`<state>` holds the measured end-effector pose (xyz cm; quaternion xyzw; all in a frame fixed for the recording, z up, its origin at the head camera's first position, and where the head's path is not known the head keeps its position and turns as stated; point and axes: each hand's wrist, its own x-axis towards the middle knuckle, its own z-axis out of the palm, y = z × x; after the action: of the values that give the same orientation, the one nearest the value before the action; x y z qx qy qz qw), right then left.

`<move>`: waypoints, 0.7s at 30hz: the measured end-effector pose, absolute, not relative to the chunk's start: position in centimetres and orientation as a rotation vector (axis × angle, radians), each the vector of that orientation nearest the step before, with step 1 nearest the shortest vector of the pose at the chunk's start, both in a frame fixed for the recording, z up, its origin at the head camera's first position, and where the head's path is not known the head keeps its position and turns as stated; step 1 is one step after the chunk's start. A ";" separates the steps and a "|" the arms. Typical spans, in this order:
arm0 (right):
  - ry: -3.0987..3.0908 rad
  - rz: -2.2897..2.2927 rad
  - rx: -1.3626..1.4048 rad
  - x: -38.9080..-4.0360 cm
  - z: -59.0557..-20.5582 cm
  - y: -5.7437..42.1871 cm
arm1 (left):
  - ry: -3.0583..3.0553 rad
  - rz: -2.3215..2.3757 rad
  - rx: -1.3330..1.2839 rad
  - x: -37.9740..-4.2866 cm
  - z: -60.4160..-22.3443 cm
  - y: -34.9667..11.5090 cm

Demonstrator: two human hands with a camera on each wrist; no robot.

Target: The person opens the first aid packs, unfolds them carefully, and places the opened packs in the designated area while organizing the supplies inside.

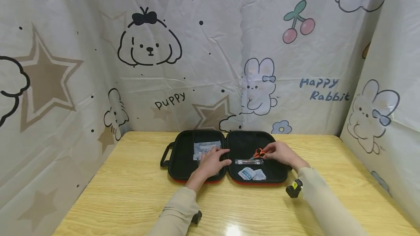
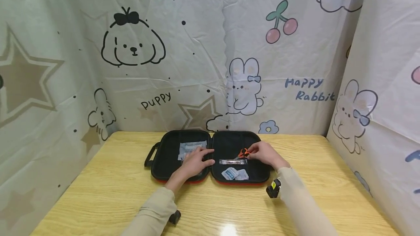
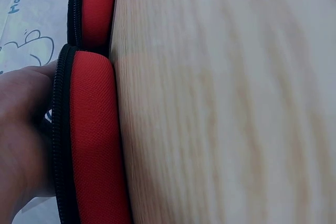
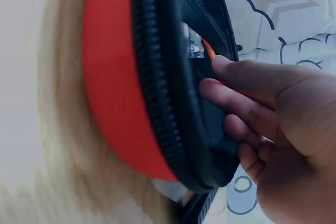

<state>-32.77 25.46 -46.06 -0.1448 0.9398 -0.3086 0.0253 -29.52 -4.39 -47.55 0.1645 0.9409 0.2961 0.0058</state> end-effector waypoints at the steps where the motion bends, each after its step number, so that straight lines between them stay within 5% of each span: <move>1: 2.918 -0.951 -0.457 -32.8 -46.1 25.5 | 2.947 0.927 0.512 -29.5 -47.5 -4.4; 21: 3.041 -0.868 -0.370 -32.1 -46.9 22.9 | 2.949 0.907 0.517 -29.4 -47.7 -4.5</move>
<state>-32.12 22.90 -46.89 -0.1163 0.9549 -0.2725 -0.0215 -29.42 -4.48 -47.69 0.1654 0.9426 0.2899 0.0065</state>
